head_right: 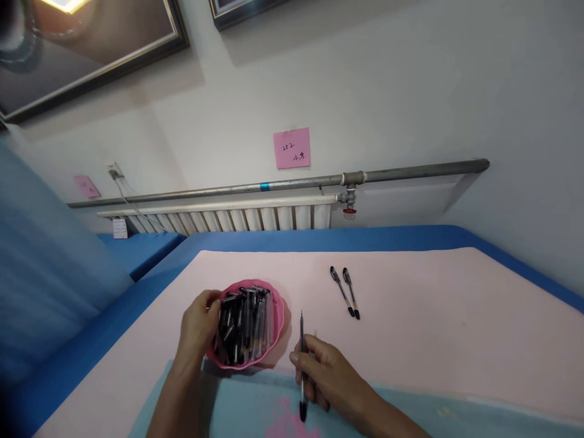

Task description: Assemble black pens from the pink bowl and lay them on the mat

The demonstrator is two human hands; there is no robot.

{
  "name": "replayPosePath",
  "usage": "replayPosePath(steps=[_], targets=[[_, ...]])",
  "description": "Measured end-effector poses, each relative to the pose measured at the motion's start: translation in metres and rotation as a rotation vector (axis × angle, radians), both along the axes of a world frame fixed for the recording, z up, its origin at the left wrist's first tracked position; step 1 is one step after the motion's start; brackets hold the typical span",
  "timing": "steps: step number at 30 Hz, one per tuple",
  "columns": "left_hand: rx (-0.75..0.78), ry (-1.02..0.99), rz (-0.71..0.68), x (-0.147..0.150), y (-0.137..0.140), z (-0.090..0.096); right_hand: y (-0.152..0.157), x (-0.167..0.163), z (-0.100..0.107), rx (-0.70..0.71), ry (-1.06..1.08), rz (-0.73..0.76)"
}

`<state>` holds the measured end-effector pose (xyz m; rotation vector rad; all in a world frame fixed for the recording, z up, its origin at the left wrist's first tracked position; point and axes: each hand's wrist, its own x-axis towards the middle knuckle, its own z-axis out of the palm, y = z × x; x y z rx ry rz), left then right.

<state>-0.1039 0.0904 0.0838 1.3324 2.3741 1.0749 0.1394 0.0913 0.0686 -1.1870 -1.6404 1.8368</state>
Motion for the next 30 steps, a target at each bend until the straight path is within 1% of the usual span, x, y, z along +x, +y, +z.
replayPosePath(steps=[3, 5, 7, 9, 13, 16, 20, 23, 27, 30], targets=[[0.043, -0.08, 0.123, -0.012, -0.005, 0.002, 0.0, 0.0, -0.002, -0.008, -0.003, -0.004], [0.074, -0.126, 0.151, -0.018, -0.007, 0.002, 0.001, 0.001, -0.004, -0.012, -0.01, 0.002], [0.079, -0.122, 0.164, -0.021, -0.009, 0.002, 0.003, 0.002, -0.006, -0.014, -0.018, 0.017], [0.02, -0.064, 0.154, -0.02, -0.009, 0.002, 0.004, 0.003, -0.007, -0.016, -0.025, 0.033], [-0.139, 0.056, 0.058, -0.011, -0.008, 0.006, 0.003, 0.002, -0.005, -0.008, -0.01, 0.029], [-0.191, 0.146, 0.046, -0.006, -0.004, 0.007, 0.001, 0.001, -0.002, -0.005, -0.003, -0.003], [-0.245, 0.264, 0.069, -0.002, 0.001, 0.004, 0.001, 0.001, -0.002, -0.005, -0.02, 0.01], [-0.296, 0.326, 0.069, 0.001, 0.003, 0.004, 0.002, 0.001, -0.004, -0.003, -0.011, -0.007], [-0.38, 0.406, 0.034, 0.003, 0.002, 0.005, 0.002, 0.001, -0.006, 0.013, -0.002, 0.015], [-0.391, 0.428, 0.011, 0.004, 0.002, 0.006, 0.002, 0.001, -0.003, 0.012, -0.024, 0.024]])
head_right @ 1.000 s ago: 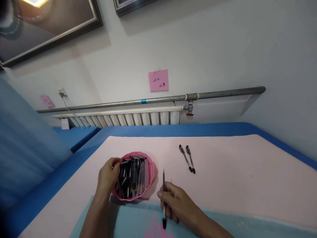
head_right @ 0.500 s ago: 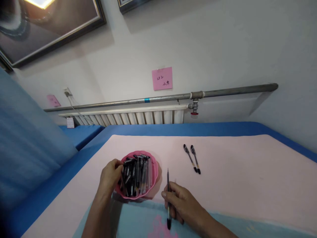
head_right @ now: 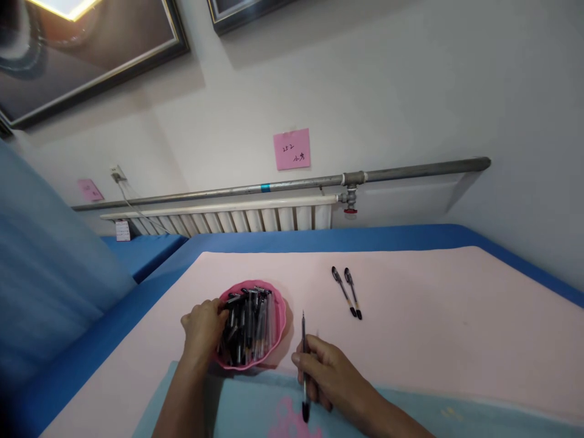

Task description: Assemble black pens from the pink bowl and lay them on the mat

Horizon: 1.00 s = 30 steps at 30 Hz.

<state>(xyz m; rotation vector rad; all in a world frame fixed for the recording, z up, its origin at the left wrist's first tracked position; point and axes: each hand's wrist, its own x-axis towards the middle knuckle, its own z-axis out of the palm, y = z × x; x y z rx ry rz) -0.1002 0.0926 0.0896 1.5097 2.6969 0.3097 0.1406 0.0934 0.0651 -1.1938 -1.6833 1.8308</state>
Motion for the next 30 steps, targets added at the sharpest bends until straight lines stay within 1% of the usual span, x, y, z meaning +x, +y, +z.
replayPosePath(steps=[2, 3, 4, 5, 6, 7, 8, 9, 11, 12, 14, 17, 19, 22, 25, 30], targets=[[0.015, 0.002, 0.009, 0.0, 0.0, 0.0, 0.0, -0.001, 0.002, 0.0, -0.007, -0.006], [0.06, -0.015, 0.021, 0.0, 0.001, 0.0, -0.001, -0.001, 0.003, 0.003, -0.008, -0.011], [0.14, -0.069, 0.03, 0.002, 0.001, 0.0, -0.001, -0.001, 0.003, 0.007, -0.006, -0.015], [0.247, -0.173, 0.029, 0.004, 0.0, -0.001, -0.002, -0.001, 0.003, 0.015, -0.001, -0.018], [0.369, -0.332, 0.011, 0.007, 0.0, -0.001, -0.003, -0.002, 0.002, 0.028, 0.01, -0.02], [0.479, -0.535, -0.028, 0.011, -0.001, 0.0, -0.004, -0.002, 0.001, 0.048, 0.024, -0.018], [0.558, -0.76, -0.082, 0.017, -0.001, 0.0, -0.005, -0.002, 0.0, 0.075, 0.04, -0.007], [0.601, -0.984, -0.135, 0.023, -0.002, 0.001, -0.006, -0.002, -0.001, 0.112, 0.053, 0.008], [0.588, -1.359, -0.208, 0.037, -0.004, 0.004, -0.009, -0.002, -0.002, 0.2, 0.058, 0.059], [0.552, -1.498, -0.225, 0.044, -0.005, 0.005, -0.01, -0.002, -0.003, 0.246, 0.047, 0.088], [0.472, -1.691, -0.233, 0.055, -0.007, 0.008, -0.012, -0.002, -0.003, 0.326, 0.013, 0.13], [0.384, -1.81, -0.221, 0.065, -0.01, 0.01, -0.014, -0.003, -0.004, 0.408, -0.035, 0.15], [0.346, -1.843, -0.227, 0.069, -0.011, 0.01, -0.014, -0.004, -0.004, 0.441, -0.051, 0.152], [0.296, -1.872, -0.277, 0.072, -0.012, 0.009, -0.014, -0.004, -0.003, 0.464, -0.063, 0.16], [0.279, -1.852, -0.307, 0.073, -0.012, 0.008, -0.013, -0.003, -0.001, 0.45, -0.068, 0.164], [0.195, -1.721, -0.316, 0.072, -0.012, 0.004, -0.012, -0.003, -0.005, 0.426, -0.049, 0.138]])
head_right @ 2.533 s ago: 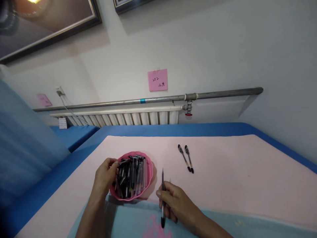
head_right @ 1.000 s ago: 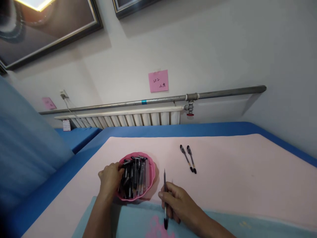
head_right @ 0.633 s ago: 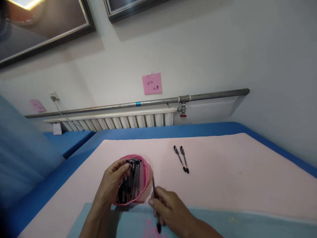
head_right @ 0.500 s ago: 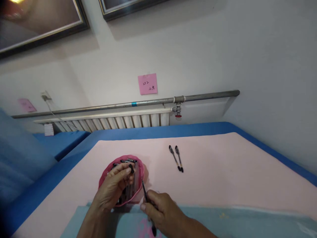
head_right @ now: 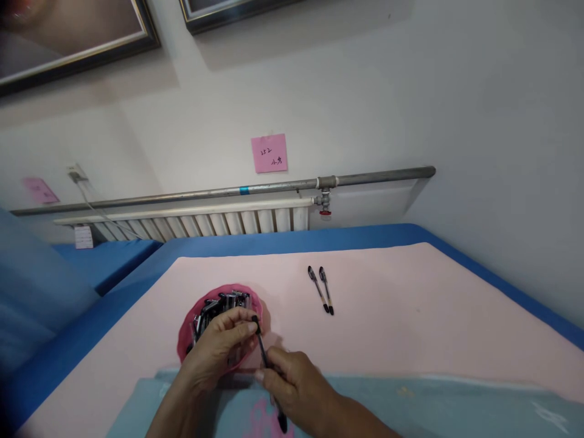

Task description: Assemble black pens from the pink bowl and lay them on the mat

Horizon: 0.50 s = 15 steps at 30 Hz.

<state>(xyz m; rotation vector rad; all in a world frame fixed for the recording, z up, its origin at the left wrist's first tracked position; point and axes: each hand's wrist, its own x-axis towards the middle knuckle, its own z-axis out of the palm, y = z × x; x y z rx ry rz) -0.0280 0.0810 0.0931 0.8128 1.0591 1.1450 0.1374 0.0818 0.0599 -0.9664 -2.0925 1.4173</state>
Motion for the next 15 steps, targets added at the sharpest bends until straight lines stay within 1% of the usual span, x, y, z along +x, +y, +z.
replayPosePath(steps=[3, 8, 10, 15], targets=[[0.013, 0.08, -0.04, -0.0005, 0.0011, -0.0031, 0.0, -0.0009, -0.0038, -0.046, 0.026, -0.014], [0.055, 0.171, -0.1, 0.0029, 0.0031, -0.0037, -0.0018, -0.002, -0.0062, -0.216, 0.139, -0.048], [0.069, 0.201, -0.121, 0.0046, 0.0031, -0.0028, -0.0024, -0.0018, -0.0054, -0.26, 0.169, -0.052], [0.082, 0.241, -0.16, 0.0055, 0.0011, -0.0002, -0.005, -0.0013, -0.0027, -0.276, 0.201, -0.061]])
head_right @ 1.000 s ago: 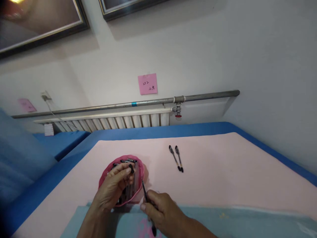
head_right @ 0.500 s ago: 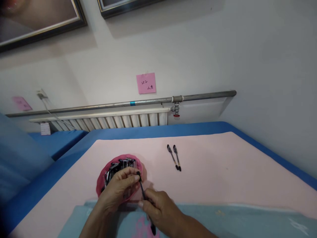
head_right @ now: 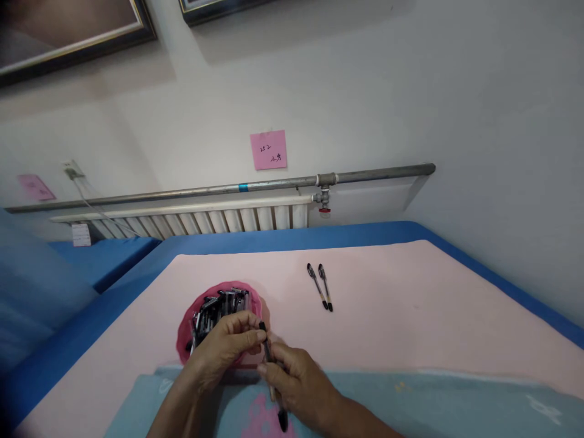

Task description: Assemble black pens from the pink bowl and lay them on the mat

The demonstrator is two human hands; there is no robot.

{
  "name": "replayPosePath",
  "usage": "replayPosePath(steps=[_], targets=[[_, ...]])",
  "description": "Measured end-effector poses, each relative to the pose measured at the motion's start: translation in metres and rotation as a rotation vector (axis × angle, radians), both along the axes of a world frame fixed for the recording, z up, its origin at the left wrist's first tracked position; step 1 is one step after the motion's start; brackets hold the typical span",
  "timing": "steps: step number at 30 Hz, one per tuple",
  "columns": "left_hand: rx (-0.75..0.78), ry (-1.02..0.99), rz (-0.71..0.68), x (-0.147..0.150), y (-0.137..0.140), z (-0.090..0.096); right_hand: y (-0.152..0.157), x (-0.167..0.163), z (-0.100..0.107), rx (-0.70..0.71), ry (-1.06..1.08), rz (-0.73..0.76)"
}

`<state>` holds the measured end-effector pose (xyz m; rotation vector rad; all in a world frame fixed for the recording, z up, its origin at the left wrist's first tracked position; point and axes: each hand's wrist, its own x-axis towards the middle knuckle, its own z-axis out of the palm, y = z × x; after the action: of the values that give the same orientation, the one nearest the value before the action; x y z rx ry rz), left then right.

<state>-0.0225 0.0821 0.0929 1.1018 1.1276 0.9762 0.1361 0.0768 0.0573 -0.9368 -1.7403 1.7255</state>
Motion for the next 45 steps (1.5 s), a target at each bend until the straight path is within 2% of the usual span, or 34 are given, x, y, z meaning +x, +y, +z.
replayPosePath(steps=[14, 21, 24, 30, 33, 35, 36, 39, 40, 43, 45], targets=[[0.067, 0.049, -0.13, 0.004, -0.004, 0.005, -0.002, 0.001, -0.004, -0.041, 0.052, -0.063], [0.019, 0.156, -0.117, 0.012, -0.007, 0.008, -0.001, 0.002, -0.002, -0.051, 0.02, -0.049], [0.043, 0.207, -0.103, 0.012, -0.007, 0.006, -0.001, 0.002, -0.001, -0.071, 0.031, -0.046], [0.12, 0.398, -0.011, 0.019, -0.006, 0.0, 0.003, 0.0, -0.007, -0.097, -0.01, -0.086], [0.17, 0.398, 0.03, 0.014, -0.004, 0.002, 0.008, -0.001, -0.009, -0.099, -0.03, -0.091], [0.214, 0.361, 0.148, 0.0, -0.001, 0.004, 0.01, -0.001, -0.007, -0.115, -0.039, -0.124], [0.232, 0.383, 0.27, -0.009, 0.002, 0.004, 0.011, -0.002, -0.005, -0.125, -0.043, -0.144], [0.297, 0.624, 0.606, -0.035, 0.015, 0.0, 0.01, -0.002, 0.002, -0.148, -0.047, -0.186], [0.328, 0.742, 0.638, -0.041, 0.02, -0.003, 0.009, -0.002, 0.004, -0.152, -0.049, -0.191], [0.337, 1.063, 0.529, -0.045, 0.034, -0.012, 0.009, -0.003, 0.005, -0.169, -0.037, -0.187], [0.319, 1.162, 0.437, -0.041, 0.039, -0.015, 0.01, -0.004, 0.002, -0.172, -0.025, -0.175]])
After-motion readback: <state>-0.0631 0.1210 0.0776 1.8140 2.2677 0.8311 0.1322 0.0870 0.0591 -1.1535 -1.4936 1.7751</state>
